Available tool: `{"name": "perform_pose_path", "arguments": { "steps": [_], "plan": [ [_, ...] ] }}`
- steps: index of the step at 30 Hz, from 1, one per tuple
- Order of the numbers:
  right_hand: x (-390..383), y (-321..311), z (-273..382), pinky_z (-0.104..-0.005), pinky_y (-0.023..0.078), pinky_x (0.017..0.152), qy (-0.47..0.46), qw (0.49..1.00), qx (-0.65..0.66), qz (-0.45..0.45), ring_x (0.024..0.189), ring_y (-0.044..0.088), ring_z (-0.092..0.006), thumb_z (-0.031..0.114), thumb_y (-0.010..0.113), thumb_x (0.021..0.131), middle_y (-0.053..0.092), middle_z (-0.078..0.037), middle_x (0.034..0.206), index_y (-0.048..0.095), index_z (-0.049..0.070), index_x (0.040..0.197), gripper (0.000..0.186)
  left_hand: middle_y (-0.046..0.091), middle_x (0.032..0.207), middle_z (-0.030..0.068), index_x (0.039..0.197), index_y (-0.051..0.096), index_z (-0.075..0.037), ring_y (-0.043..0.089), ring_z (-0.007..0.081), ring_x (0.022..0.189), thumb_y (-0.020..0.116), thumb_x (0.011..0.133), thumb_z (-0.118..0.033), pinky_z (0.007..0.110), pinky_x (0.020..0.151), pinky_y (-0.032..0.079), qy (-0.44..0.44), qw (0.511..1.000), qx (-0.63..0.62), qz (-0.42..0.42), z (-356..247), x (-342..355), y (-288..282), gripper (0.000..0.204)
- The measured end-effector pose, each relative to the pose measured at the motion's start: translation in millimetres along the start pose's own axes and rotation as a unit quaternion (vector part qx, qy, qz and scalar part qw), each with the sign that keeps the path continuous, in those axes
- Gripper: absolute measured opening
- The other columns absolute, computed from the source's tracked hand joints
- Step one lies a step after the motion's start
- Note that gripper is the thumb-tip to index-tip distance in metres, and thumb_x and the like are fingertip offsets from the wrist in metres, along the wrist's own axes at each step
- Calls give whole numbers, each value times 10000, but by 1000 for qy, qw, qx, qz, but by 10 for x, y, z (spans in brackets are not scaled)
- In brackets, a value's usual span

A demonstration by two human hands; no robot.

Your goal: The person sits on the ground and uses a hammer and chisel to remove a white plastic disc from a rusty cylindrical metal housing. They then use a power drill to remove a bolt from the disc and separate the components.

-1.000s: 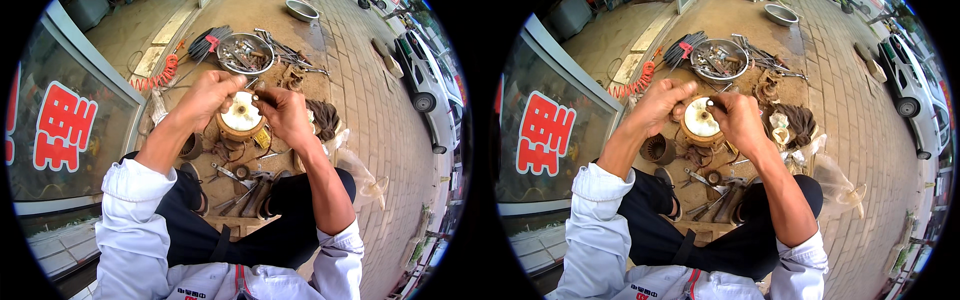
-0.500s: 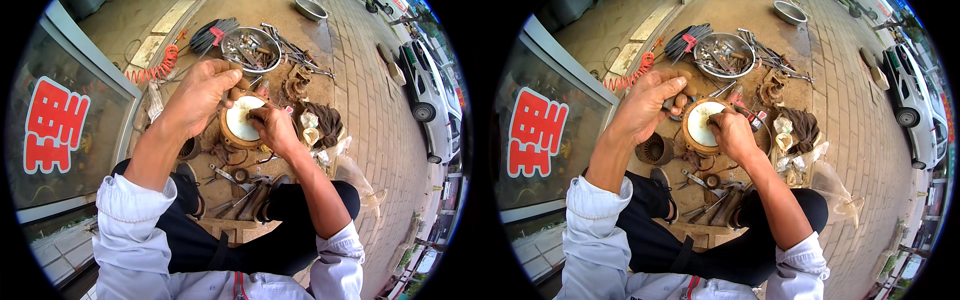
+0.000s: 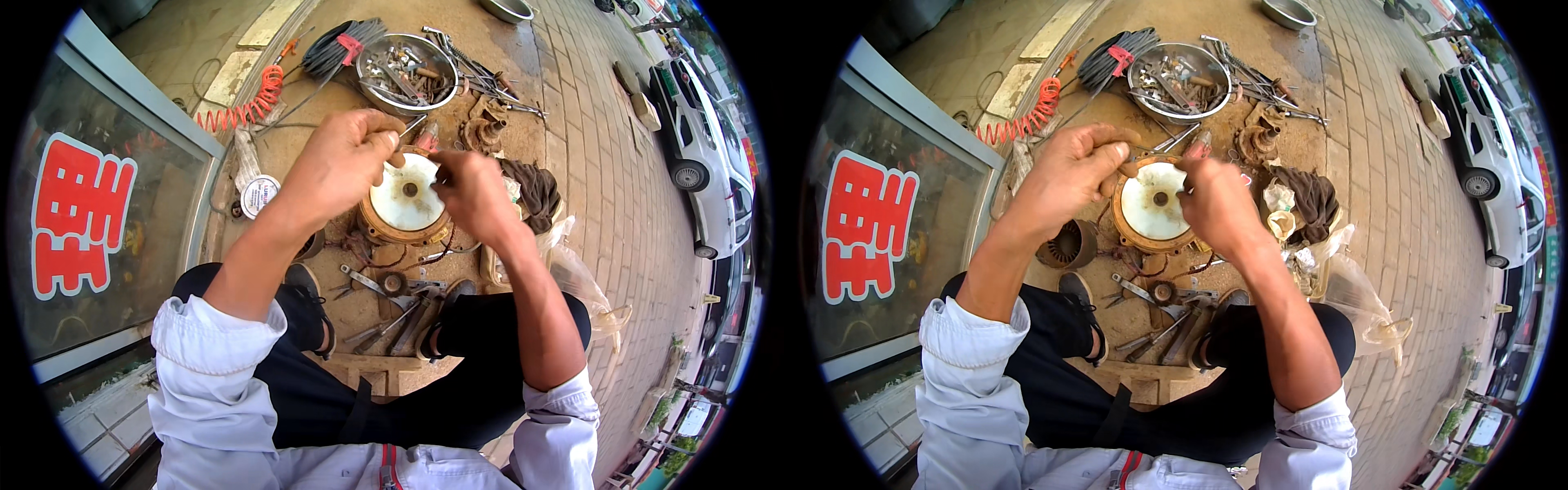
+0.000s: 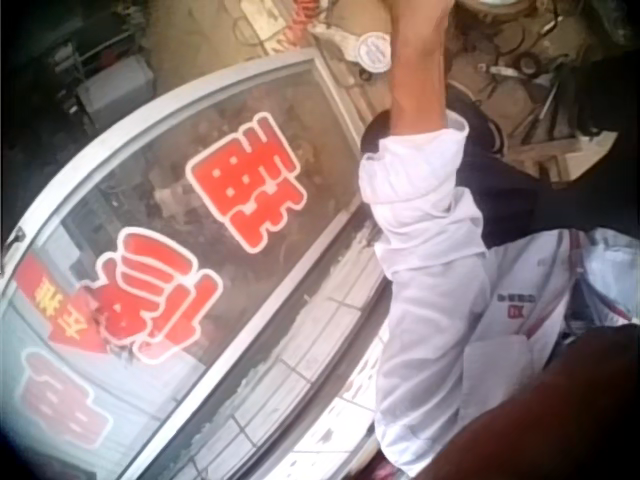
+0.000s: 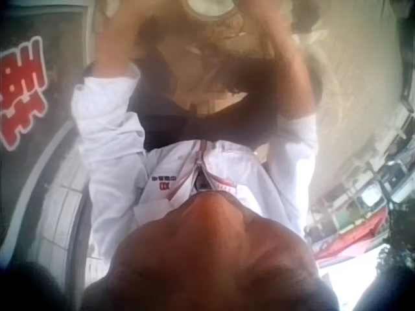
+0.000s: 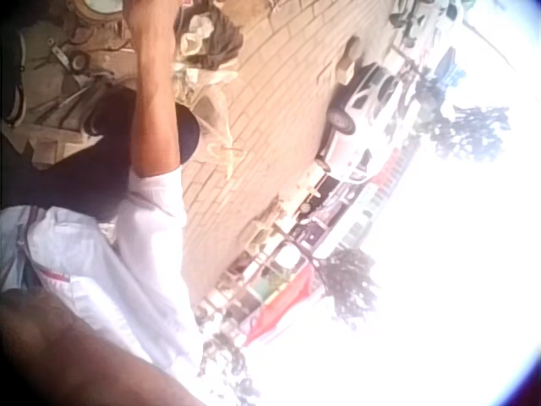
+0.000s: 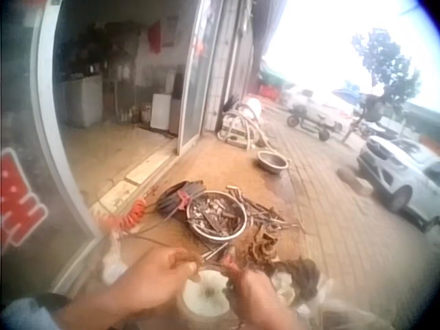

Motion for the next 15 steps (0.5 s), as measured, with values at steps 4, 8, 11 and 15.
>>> {"name": "perform_pose_path", "arguments": {
  "steps": [4, 8, 11, 15],
  "plan": [
    [-36, -257, 195, -275, 558, 698, 4, 920, 391, -23, 753, 676, -125, -21, 773, 848, 739, -108, 877, 715, -81, 1119, 283, 677, 842, 17, 1088, 669, 17, 550, 56, 665, 647, 1005, -157, 216, 565, 425, -37, 998, 18, 37, 103, 10, 142, 194],
    [-67, -255, 307, -255, 542, 686, -14, 928, 370, -36, 758, 668, -106, -4, 779, 854, 725, -83, 898, 723, -69, 1095, 255, 679, 864, 19, 1080, 670, 14, 570, 67, 684, 657, 1003, -155, 219, 567, 433, -62, 995, -70, 39, 92, -9, 206, 187],
    [-96, -308, 303, -294, 537, 695, -48, 957, 279, -70, 766, 662, -141, 41, 805, 821, 706, -96, 883, 757, -19, 1082, 271, 678, 877, 21, 1086, 671, 11, 584, 73, 691, 671, 998, -159, 219, 563, 431, -73, 991, -98, 50, 161, -1, 255, 191],
    [-120, -298, 275, -329, 533, 737, -49, 975, 203, -74, 807, 660, -208, 62, 799, 812, 704, -124, 902, 773, 20, 1095, 287, 684, 927, 40, 1119, 663, 19, 602, 86, 701, 590, 1027, -177, 222, 559, 432, -76, 988, -111, 77, 246, 8, 322, 228]
  ]
}}
Point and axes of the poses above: each hand's wrist, its own x-axis towards the middle knuckle, its own y-axis out of the palm, z = x × y, the point moved 9 cm from there along x, towards the middle knuckle
